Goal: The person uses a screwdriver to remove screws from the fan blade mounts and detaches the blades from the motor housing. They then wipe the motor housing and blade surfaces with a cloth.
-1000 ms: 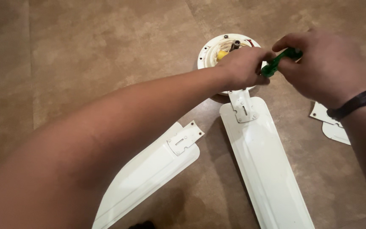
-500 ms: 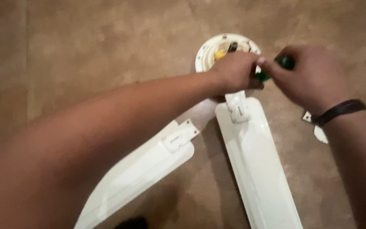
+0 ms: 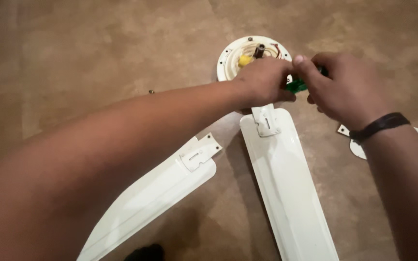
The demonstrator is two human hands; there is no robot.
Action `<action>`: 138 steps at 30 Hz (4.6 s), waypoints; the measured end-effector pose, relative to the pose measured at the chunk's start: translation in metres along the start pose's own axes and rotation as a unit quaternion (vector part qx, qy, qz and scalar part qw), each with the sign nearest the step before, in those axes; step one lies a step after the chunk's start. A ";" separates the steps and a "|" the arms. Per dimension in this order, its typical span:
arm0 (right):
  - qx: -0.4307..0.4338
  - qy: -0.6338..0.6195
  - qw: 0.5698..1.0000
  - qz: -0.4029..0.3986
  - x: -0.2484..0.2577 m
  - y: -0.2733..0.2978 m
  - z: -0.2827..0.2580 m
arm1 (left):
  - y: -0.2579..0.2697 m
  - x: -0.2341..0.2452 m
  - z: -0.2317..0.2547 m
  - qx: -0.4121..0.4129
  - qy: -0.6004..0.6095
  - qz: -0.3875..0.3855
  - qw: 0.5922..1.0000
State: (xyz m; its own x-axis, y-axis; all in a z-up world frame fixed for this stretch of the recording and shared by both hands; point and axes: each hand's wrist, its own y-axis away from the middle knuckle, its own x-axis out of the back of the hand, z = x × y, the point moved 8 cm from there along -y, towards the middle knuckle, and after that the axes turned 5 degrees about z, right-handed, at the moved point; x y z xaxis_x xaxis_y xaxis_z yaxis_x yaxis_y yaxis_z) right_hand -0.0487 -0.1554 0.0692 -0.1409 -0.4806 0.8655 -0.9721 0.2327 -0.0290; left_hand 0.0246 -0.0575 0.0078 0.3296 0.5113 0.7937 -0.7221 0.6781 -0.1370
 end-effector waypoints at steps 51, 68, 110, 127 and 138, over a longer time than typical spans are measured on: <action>0.076 0.052 0.992 0.089 0.004 -0.010 0.001 | -0.013 -0.009 -0.004 0.036 -0.062 -0.106 0.992; 0.071 0.105 0.990 0.067 0.002 -0.007 -0.015 | -0.014 -0.019 -0.019 0.010 -0.084 -0.054 0.995; -0.324 -0.286 0.897 -0.093 -0.154 0.005 0.215 | 0.065 -0.091 -0.050 -0.011 -0.279 -0.323 0.904; 0.106 -0.029 0.989 0.096 -0.118 -0.042 0.094 | 0.083 -0.078 -0.044 -0.079 -0.303 -0.327 0.892; 0.096 0.122 0.988 0.016 -0.146 -0.058 0.063 | 0.076 -0.077 -0.047 -0.095 -0.301 -0.344 0.885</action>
State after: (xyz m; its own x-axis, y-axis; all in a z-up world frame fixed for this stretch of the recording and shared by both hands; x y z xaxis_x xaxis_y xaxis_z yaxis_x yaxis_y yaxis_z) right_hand 0.0164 -0.1519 -0.0865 -0.1466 -0.2527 0.9564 -0.9887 0.0692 -0.1332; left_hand -0.0269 -0.0204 -0.0912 0.2263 -0.3906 0.8923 -0.3421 0.8259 0.4483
